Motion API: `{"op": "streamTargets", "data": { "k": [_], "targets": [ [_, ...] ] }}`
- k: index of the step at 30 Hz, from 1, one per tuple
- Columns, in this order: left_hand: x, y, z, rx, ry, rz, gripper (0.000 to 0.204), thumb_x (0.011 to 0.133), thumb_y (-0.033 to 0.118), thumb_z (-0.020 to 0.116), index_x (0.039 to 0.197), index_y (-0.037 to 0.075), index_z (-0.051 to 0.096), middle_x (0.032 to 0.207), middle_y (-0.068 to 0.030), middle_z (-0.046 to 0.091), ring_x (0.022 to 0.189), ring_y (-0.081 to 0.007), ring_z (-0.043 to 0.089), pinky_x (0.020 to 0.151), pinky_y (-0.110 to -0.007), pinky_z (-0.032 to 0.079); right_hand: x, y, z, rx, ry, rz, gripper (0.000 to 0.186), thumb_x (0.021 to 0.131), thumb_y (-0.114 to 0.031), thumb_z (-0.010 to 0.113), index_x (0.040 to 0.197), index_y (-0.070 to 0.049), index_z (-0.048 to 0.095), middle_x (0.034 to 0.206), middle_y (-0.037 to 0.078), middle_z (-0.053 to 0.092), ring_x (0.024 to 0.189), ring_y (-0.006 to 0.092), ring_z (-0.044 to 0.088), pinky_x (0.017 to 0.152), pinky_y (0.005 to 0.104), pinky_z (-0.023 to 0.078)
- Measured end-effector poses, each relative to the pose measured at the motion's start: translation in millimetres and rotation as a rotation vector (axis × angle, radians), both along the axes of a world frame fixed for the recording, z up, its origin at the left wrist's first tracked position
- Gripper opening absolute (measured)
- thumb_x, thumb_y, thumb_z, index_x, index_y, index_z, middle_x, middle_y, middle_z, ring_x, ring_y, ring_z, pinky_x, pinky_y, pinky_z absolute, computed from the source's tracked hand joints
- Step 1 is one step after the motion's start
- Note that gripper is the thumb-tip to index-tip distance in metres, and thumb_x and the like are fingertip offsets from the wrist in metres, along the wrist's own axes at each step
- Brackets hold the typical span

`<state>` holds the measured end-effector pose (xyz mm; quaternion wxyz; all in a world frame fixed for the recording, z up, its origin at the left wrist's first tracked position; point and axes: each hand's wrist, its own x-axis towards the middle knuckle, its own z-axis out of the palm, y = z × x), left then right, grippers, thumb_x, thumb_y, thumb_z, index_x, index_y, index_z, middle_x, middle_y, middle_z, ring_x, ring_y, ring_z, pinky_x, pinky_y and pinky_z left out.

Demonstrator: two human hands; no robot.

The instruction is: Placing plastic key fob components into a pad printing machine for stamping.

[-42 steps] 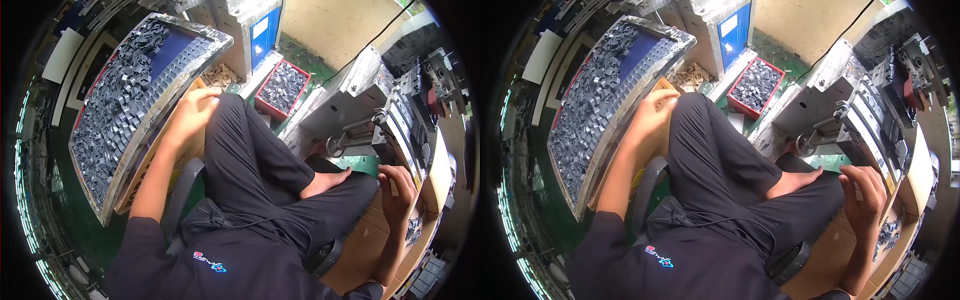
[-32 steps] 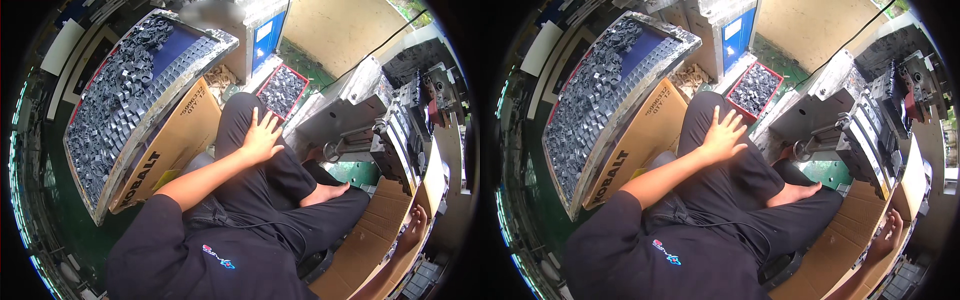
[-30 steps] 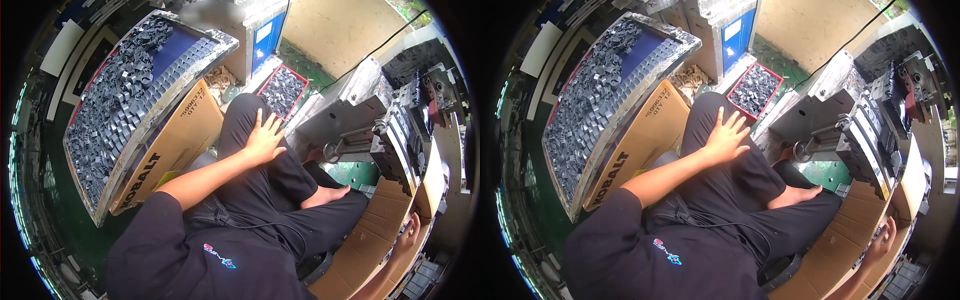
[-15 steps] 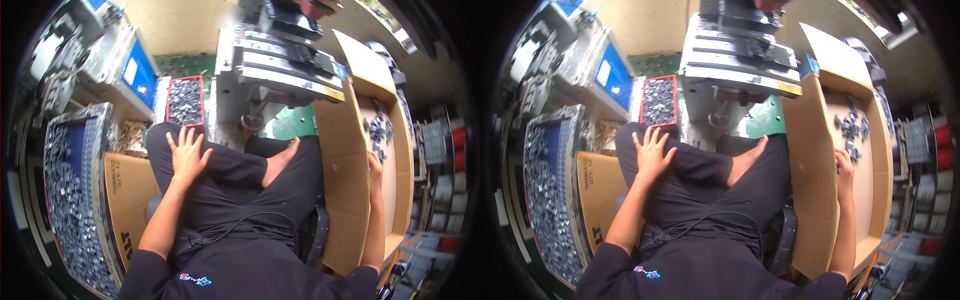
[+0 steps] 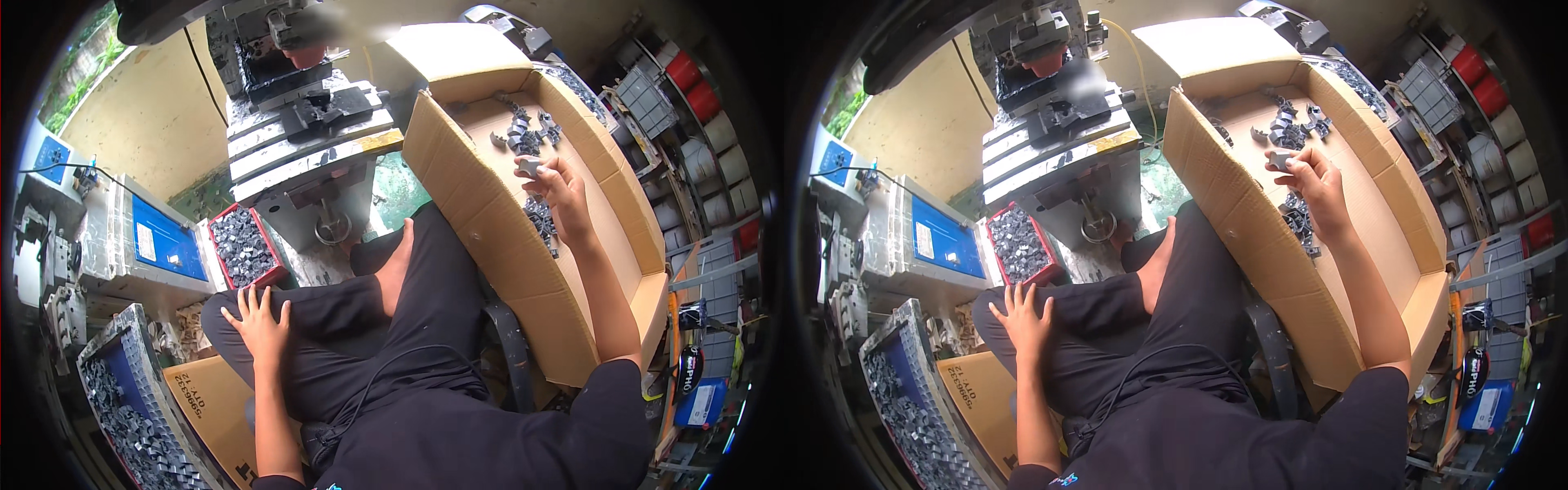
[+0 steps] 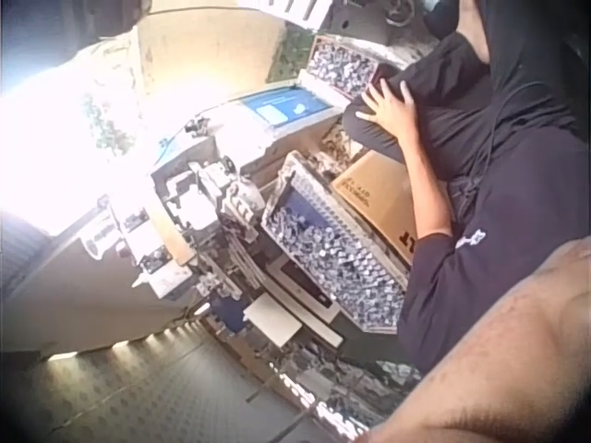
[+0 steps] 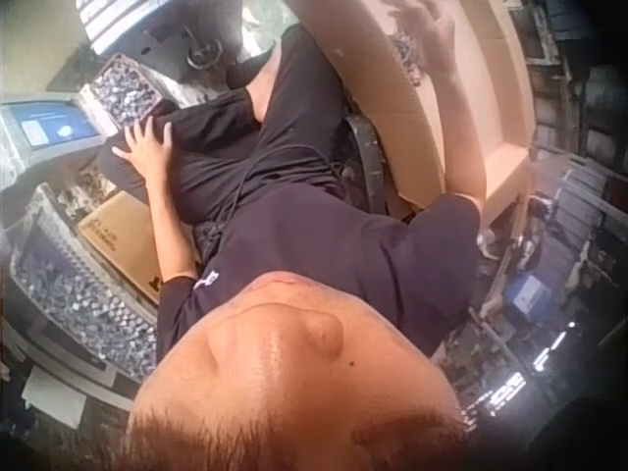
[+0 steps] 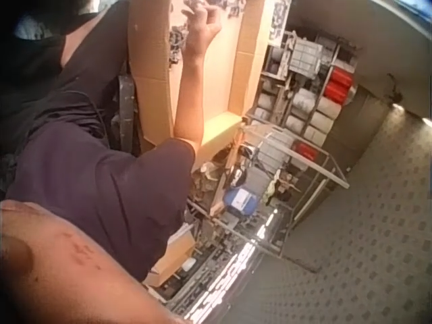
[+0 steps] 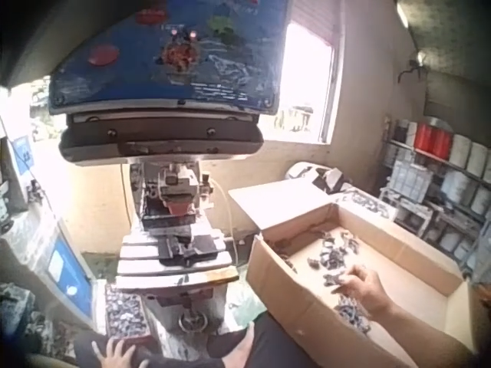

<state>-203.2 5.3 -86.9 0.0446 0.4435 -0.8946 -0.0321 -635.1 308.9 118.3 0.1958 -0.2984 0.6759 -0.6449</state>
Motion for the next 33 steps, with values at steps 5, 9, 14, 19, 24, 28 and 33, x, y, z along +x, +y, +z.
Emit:
{"op": "streamTargets", "data": {
  "k": [5, 9, 14, 19, 24, 28, 33],
  "targets": [
    [-1.7, 7.9, 11.9, -0.048, 0.005, 0.000, 0.057, 0.097, 0.050, 0.068, 0.140, 0.014, 0.068, 0.157, -0.0110, 0.055, 0.154, -0.0321, 0.038, 0.127, -0.069, 0.005, 24.0, -15.7, 23.4, -0.178, -0.114, 0.079, 0.021, 0.106, -0.010, 0.050, 0.124, -0.004, 0.059, 0.127, 0.021, 0.071, 0.114, 0.0238, 0.072, 0.099, 0.0354, 0.057],
    [4.7, 14.6, 18.9, -0.116, 0.060, -0.032, 0.054, 0.097, 0.049, 0.068, 0.140, 0.017, 0.068, 0.157, -0.0109, 0.055, 0.155, -0.0330, 0.037, 0.127, -0.069, 0.004, 47.9, -25.2, 26.9, -0.177, -0.049, 0.153, 0.046, 0.105, -0.005, 0.040, 0.149, -0.001, 0.055, 0.130, 0.018, 0.067, 0.117, 0.0207, 0.068, 0.103, 0.0365, 0.056],
    [-16.1, 34.9, 44.4, -0.086, 0.095, -0.035, 0.046, 0.098, 0.042, 0.069, 0.133, 0.012, 0.073, 0.154, -0.0113, 0.057, 0.155, -0.0337, 0.037, 0.127, -0.068, 0.003, 69.0, -23.7, 6.0, 0.047, 0.258, 0.245, 0.037, 0.107, -0.003, 0.042, 0.141, 0.000, 0.058, 0.134, 0.012, 0.063, 0.120, 0.0193, 0.066, 0.102, 0.0341, 0.054],
    [-73.4, 35.8, 44.1, 0.110, 0.121, -0.307, 0.045, 0.099, 0.047, 0.065, 0.105, 0.005, 0.081, 0.109, -0.0156, 0.078, 0.116, -0.0362, 0.068, 0.117, -0.050, 0.036, 67.0, -30.3, -5.8, 0.121, 0.221, 0.300, 0.028, 0.108, -0.006, 0.058, 0.136, -0.001, 0.057, 0.131, 0.010, 0.063, 0.122, 0.0199, 0.068, 0.100, 0.0328, 0.055],
    [-163.6, 18.5, 4.5, 0.827, -0.222, -0.324, 0.083, 0.103, 0.073, 0.041, 0.117, -0.001, 0.078, 0.119, -0.0279, 0.075, 0.116, -0.0450, 0.071, 0.104, -0.051, 0.052, 75.0, -48.5, -5.0, 0.104, 0.163, 0.358, 0.027, 0.108, -0.005, 0.059, 0.134, 0.000, 0.057, 0.129, 0.010, 0.064, 0.123, 0.0202, 0.069, 0.101, 0.0330, 0.055],
    [-193.8, 34.2, 12.2, 0.471, -0.173, -0.342, 0.086, 0.101, 0.076, 0.041, 0.118, -0.001, 0.075, 0.111, -0.0268, 0.077, 0.106, -0.0432, 0.074, 0.095, -0.050, 0.057, 68.5, -31.4, -10.9, 0.134, 0.258, 0.302, 0.025, 0.107, -0.003, 0.060, 0.131, 0.001, 0.058, 0.126, 0.009, 0.064, 0.123, 0.0193, 0.068, 0.106, 0.0337, 0.053],
    [-201.9, 12.9, 31.8, 0.231, 0.033, -0.301, 0.075, 0.101, 0.071, 0.047, 0.104, 0.001, 0.075, 0.097, -0.0242, 0.078, 0.093, -0.0408, 0.076, 0.085, -0.050, 0.059, 70.5, -33.4, -8.3, 0.159, 0.210, 0.321, 0.025, 0.106, -0.002, 0.059, 0.131, 0.001, 0.058, 0.126, 0.008, 0.063, 0.121, 0.0180, 0.068, 0.105, 0.0327, 0.053]
  ]
}}
